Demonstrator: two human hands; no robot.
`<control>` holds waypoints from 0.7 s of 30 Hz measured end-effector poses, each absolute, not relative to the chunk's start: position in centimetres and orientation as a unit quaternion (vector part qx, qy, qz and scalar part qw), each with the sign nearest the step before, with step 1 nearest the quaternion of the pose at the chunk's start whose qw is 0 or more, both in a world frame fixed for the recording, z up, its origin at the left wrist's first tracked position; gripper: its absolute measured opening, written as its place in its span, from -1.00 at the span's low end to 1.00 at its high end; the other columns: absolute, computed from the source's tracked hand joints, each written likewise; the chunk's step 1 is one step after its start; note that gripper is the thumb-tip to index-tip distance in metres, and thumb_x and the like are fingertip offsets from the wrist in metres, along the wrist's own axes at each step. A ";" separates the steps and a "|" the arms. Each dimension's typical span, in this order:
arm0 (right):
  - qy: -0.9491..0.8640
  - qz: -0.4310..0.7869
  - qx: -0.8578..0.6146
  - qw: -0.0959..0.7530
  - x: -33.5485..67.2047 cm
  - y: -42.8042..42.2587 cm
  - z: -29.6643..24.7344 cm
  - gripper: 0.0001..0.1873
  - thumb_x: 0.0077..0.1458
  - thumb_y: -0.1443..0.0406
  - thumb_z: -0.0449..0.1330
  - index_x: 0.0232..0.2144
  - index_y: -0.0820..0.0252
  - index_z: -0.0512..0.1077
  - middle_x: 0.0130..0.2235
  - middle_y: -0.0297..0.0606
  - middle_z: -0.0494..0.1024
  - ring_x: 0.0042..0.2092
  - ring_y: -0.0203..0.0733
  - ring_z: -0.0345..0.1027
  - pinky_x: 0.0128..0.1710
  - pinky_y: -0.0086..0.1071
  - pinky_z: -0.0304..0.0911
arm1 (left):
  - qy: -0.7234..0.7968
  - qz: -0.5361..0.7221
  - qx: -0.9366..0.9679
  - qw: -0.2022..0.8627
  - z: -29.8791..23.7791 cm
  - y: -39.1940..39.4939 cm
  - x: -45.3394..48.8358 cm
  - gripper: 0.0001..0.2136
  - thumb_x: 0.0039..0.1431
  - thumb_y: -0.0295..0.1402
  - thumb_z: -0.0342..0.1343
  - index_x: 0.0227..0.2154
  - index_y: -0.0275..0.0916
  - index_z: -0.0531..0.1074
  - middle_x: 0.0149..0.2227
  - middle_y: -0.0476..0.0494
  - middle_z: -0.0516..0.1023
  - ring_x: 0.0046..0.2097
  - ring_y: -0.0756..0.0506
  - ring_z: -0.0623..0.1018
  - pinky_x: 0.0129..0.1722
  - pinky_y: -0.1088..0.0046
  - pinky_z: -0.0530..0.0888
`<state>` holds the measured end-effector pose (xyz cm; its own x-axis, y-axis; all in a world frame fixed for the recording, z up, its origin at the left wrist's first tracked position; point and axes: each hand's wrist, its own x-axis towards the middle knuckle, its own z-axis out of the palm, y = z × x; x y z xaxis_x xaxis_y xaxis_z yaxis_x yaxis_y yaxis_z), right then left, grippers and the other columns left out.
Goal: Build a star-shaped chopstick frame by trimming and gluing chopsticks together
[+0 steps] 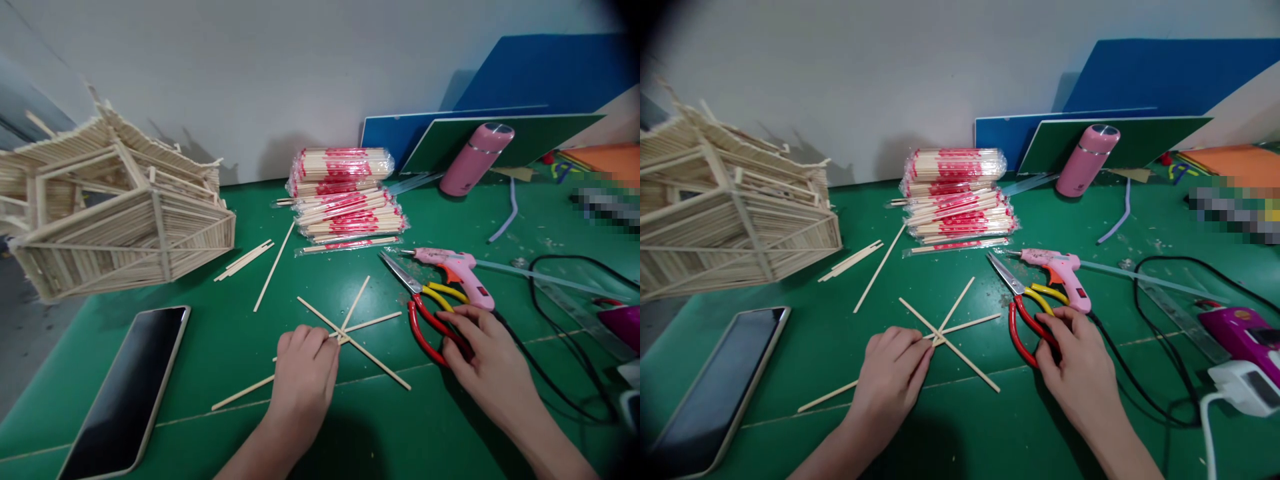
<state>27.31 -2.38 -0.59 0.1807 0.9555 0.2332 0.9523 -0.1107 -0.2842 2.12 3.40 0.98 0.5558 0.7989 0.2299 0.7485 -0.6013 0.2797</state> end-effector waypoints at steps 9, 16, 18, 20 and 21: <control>-0.644 0.004 -0.742 0.186 27.3 -2.5 -0.7 -0.67 -0.05 0.28 0.01 -0.22 0.25 0.39 -0.15 -0.10 0.30 -0.11 -0.03 0.24 -0.16 -0.18 0.23 | 0.442 0.154 0.880 0.081 1.2 3.4 2.1 -0.82 0.11 -0.50 -0.10 -0.44 -0.29 0.41 -0.42 -0.10 0.46 -0.36 -0.09 0.35 -0.40 0.35 0.18; -0.645 0.008 -0.742 0.182 27.5 -2.4 -0.8 -0.66 -0.05 0.29 0.01 -0.20 0.27 0.39 -0.15 -0.10 0.29 -0.09 -0.04 0.22 -0.13 -0.19 0.21 | 0.441 0.165 0.879 0.077 1.3 3.4 2.0 -0.82 0.10 -0.50 -0.09 -0.45 -0.29 0.42 -0.43 -0.11 0.46 -0.34 -0.10 0.35 -0.40 0.35 0.18; -0.645 0.012 -0.742 0.180 27.5 -2.5 -0.8 -0.66 -0.05 0.29 0.00 -0.20 0.27 0.39 -0.15 -0.10 0.29 -0.09 -0.04 0.21 -0.12 -0.19 0.21 | 0.440 0.186 0.875 0.071 1.4 3.5 1.9 -0.83 0.08 -0.50 -0.08 -0.45 -0.28 0.42 -0.43 -0.11 0.46 -0.35 -0.09 0.36 -0.40 0.36 0.18; -0.644 0.014 -0.743 0.181 27.4 -2.5 -0.7 -0.66 -0.05 0.29 0.00 -0.20 0.27 0.38 -0.14 -0.10 0.29 -0.09 -0.04 0.21 -0.11 -0.19 0.20 | 0.440 0.205 0.872 0.067 1.6 3.6 1.9 -0.84 0.08 -0.50 -0.06 -0.47 -0.28 0.42 -0.43 -0.10 0.47 -0.35 -0.09 0.37 -0.40 0.36 0.19; -0.644 0.014 -0.743 0.184 27.4 -2.4 -0.6 -0.66 -0.04 0.29 0.00 -0.20 0.27 0.38 -0.15 -0.10 0.29 -0.09 -0.04 0.21 -0.11 -0.20 0.20 | 0.439 0.213 0.870 0.066 1.7 3.6 1.9 -0.84 0.07 -0.50 -0.06 -0.47 -0.27 0.42 -0.43 -0.10 0.47 -0.36 -0.08 0.38 -0.39 0.36 0.20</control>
